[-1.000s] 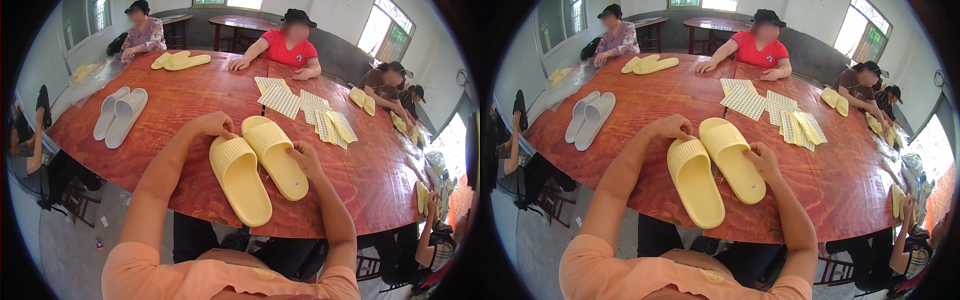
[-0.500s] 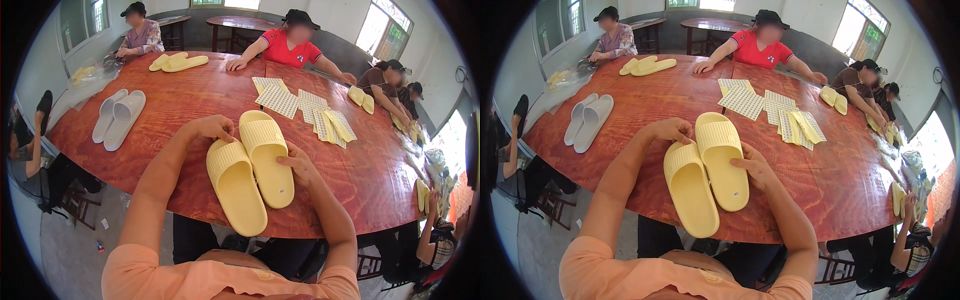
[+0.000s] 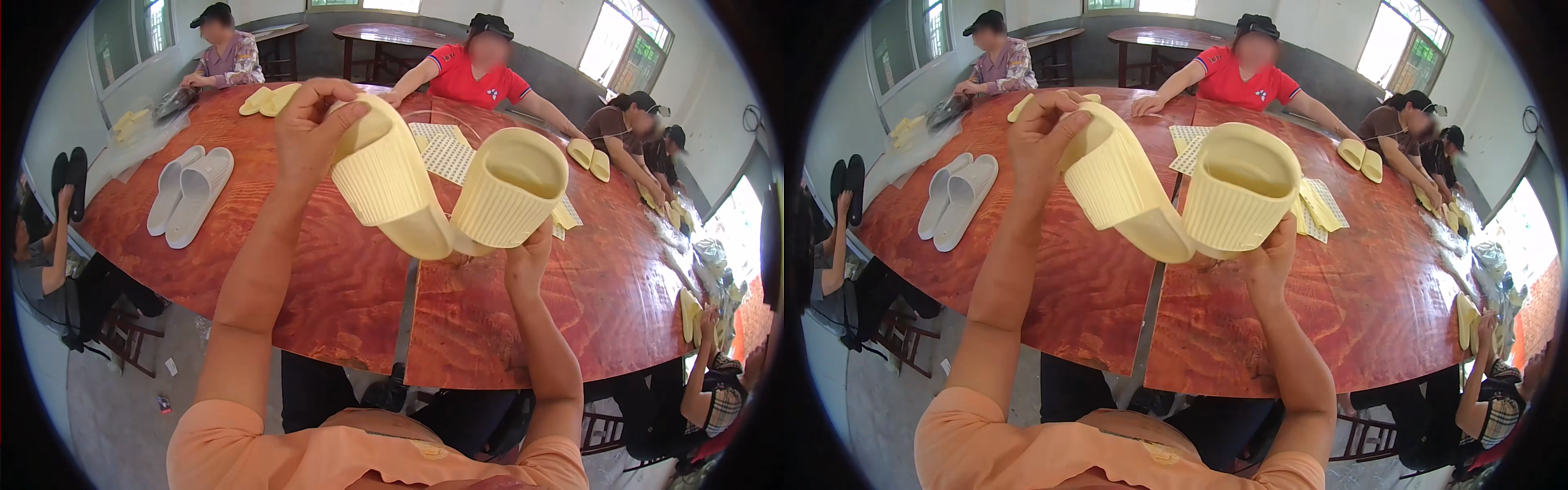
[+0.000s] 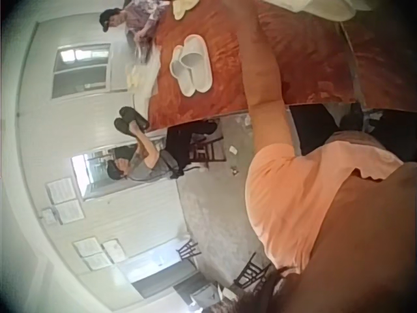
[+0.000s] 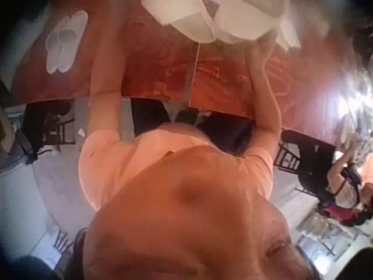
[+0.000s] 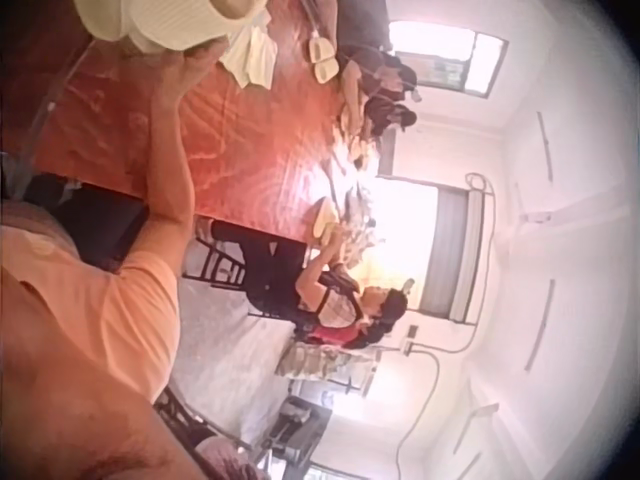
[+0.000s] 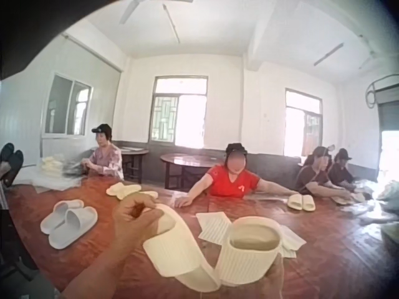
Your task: The person pairs slide slippers by turning them over, fastening pairs together by hand, checking the size labels on the footbeds and soles, and setting the slippers aside on the table.
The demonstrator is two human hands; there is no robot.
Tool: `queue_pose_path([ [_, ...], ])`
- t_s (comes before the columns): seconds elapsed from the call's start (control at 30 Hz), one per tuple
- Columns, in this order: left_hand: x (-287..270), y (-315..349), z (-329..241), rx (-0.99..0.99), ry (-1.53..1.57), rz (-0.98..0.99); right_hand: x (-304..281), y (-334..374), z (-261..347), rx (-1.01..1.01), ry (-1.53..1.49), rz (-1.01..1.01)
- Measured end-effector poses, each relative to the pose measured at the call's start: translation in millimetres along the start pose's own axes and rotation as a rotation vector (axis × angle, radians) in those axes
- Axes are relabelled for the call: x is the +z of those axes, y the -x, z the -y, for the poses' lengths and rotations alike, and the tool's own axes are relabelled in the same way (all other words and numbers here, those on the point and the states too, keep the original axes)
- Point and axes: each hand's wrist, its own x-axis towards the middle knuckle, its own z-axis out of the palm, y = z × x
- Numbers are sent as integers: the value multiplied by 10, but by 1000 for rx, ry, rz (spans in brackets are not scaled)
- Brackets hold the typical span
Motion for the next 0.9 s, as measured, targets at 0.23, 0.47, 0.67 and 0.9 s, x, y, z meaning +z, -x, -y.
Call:
queue_pose_path([
  [0.23, 215, 133, -334, 346, -322, 172, -14, 186, -312, 305, 123, 131],
  [0.47, 220, 175, -197, 110, -211, 159, -18, 184, -325, 419, 123, 219],
  [0.67, 425, 355, 104, -85, 178, 99, -81, 170, -372, 514, 80, 217],
  [0.9, 630, 808, 449, -135, 261, 205, -100, 164, -435, 519, -127, 146],
])
